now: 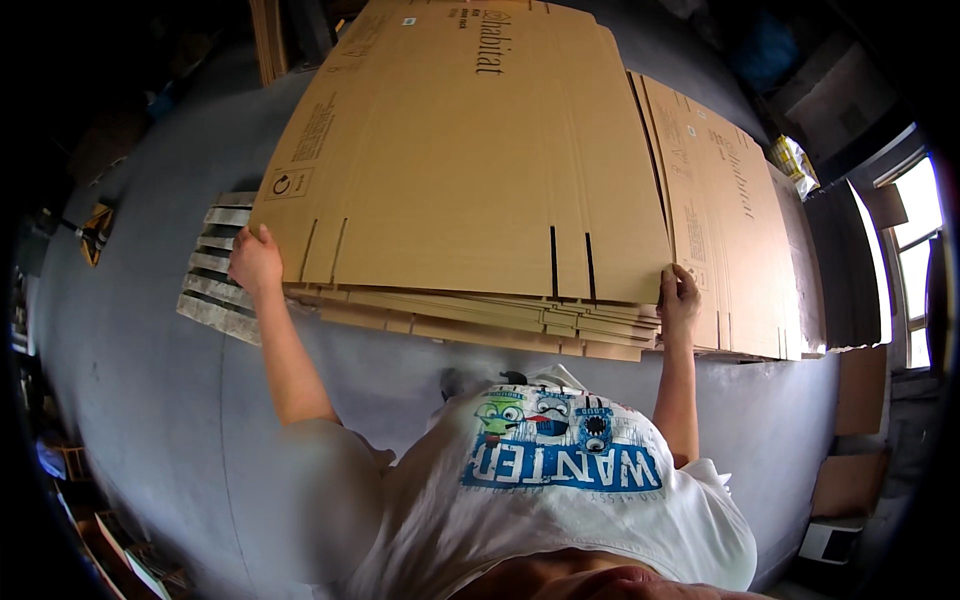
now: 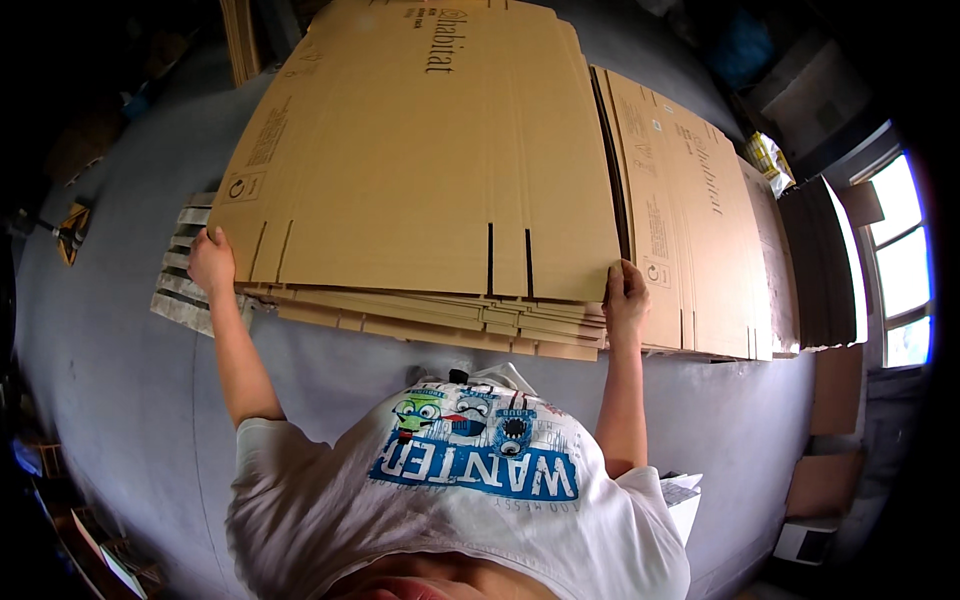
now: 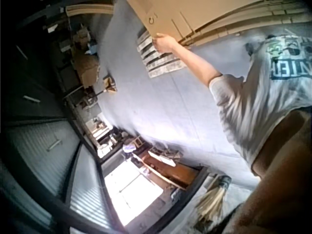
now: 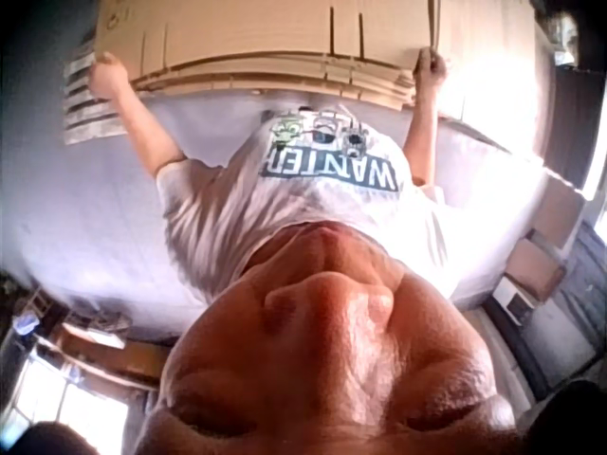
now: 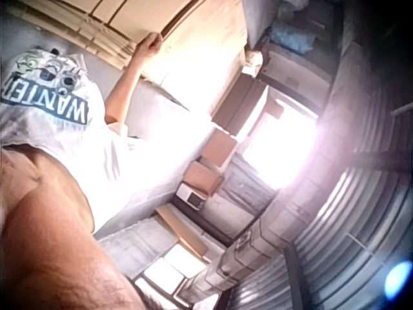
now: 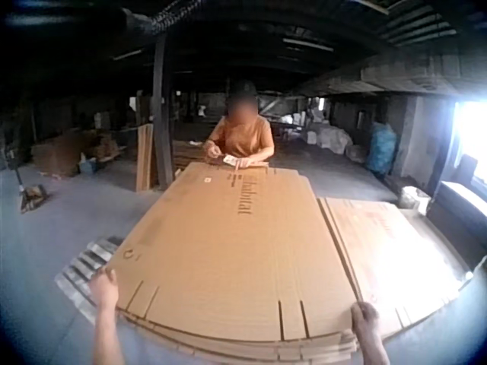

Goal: The person repeatedly picks up flat cardboard sheets from a stack on a wooden pallet and places them onto a growing pile. The person handles the sheets one by one, aligning them as they stack.

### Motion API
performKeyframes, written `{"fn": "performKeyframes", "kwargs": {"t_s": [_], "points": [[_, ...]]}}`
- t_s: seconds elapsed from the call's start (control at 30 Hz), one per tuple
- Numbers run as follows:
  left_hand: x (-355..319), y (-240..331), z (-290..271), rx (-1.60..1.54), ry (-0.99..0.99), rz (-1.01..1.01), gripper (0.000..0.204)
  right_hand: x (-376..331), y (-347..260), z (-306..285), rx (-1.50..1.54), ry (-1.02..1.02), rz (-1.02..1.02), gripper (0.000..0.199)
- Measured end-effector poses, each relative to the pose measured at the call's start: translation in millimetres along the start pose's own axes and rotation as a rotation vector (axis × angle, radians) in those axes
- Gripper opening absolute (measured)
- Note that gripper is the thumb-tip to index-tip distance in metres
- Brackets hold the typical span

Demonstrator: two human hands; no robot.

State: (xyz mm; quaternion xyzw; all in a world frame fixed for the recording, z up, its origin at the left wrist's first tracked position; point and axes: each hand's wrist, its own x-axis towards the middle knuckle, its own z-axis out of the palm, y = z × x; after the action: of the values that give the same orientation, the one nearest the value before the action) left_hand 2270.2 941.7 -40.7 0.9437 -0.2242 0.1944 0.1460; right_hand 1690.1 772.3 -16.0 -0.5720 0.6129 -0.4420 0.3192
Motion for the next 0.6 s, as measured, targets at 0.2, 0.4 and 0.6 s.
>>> {"fn": "performKeyframes", "kwargs": {"t_s": [0.2,0.4,0.6], "points": [[0,-3,3,-0.002,0.012,0.005,0.039,2,3,-2,-0.015,-0.001,-0.013,0.032],[0,2,-2,0.013,-0.009,-0.012,0.038,7,13,-1,0.060,-0.022,-0.019,0.033],[-4,4,-7,0.028,0.008,-0.018,0.037,4,6,-3,0.040,-0.023,0.005,0.030]]}}
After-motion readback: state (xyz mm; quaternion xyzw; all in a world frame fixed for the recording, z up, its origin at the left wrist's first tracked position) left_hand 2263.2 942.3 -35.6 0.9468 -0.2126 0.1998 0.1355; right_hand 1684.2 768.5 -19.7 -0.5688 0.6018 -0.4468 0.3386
